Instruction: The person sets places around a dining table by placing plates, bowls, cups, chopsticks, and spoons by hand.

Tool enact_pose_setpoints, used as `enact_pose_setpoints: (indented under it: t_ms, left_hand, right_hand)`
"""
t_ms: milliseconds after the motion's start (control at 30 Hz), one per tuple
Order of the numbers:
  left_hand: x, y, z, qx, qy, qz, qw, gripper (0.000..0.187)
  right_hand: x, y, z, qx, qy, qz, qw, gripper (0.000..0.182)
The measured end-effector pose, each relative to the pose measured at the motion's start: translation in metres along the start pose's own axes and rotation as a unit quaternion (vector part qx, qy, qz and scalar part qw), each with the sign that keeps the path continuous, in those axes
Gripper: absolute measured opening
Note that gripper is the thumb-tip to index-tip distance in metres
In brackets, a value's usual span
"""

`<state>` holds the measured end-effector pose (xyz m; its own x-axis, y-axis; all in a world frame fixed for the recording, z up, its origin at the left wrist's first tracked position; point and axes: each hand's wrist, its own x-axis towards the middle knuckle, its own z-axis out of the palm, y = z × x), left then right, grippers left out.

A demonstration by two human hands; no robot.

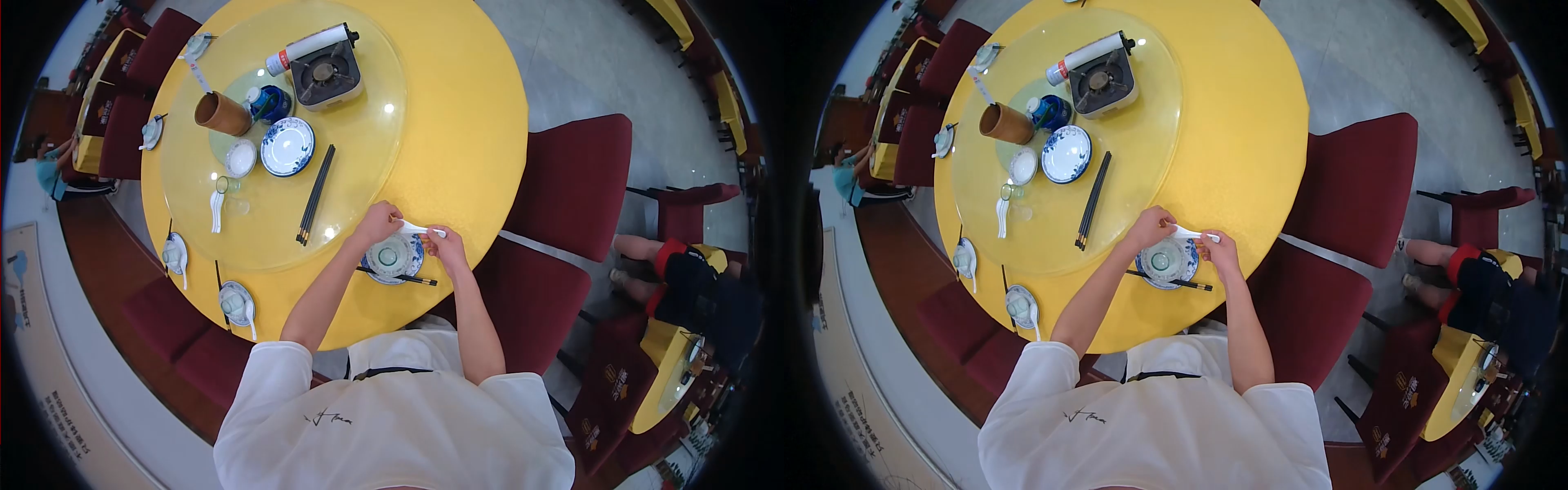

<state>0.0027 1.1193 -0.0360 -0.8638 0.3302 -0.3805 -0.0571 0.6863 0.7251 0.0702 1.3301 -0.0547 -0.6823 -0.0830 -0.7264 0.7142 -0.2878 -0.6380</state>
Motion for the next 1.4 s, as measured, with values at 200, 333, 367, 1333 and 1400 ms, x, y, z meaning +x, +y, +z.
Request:
enact_pose_setpoints:
  t_ms: [200, 333, 367, 1333, 1400]
  left_hand:
    - [-0.002, 0.002, 0.006, -0.006, 0.001, -0.011, 1.0, 0.018]
    - [-0.005, 0.008, 0.011, 0.007, 0.006, -0.007, 1.0, 0.017]
    - [-0.006, 0.011, 0.01, 0.015, 0.011, -0.003, 1.0, 0.017]
    - [-0.249, -0.167, -0.05, 0.138, 0.272, -0.223, 0.926, 0.073]
    - [-0.254, -0.18, -0.053, 0.15, 0.25, -0.239, 0.926, 0.079]
  right_hand:
    - [0.0, 0.005, -0.003, -0.001, 0.012, 0.01, 1.0, 0.018]
    - [0.0, 0.009, -0.006, -0.001, 0.008, 0.013, 1.0, 0.018]
    - [0.0, 0.01, -0.006, -0.007, 0.008, 0.012, 1.0, 0.018]
    - [-0.116, 0.054, 0.085, -0.342, 0.076, -0.378, 0.857, 0.02]
    - [-0.121, 0.05, 0.144, -0.395, 0.002, -0.449, 0.801, 0.023]
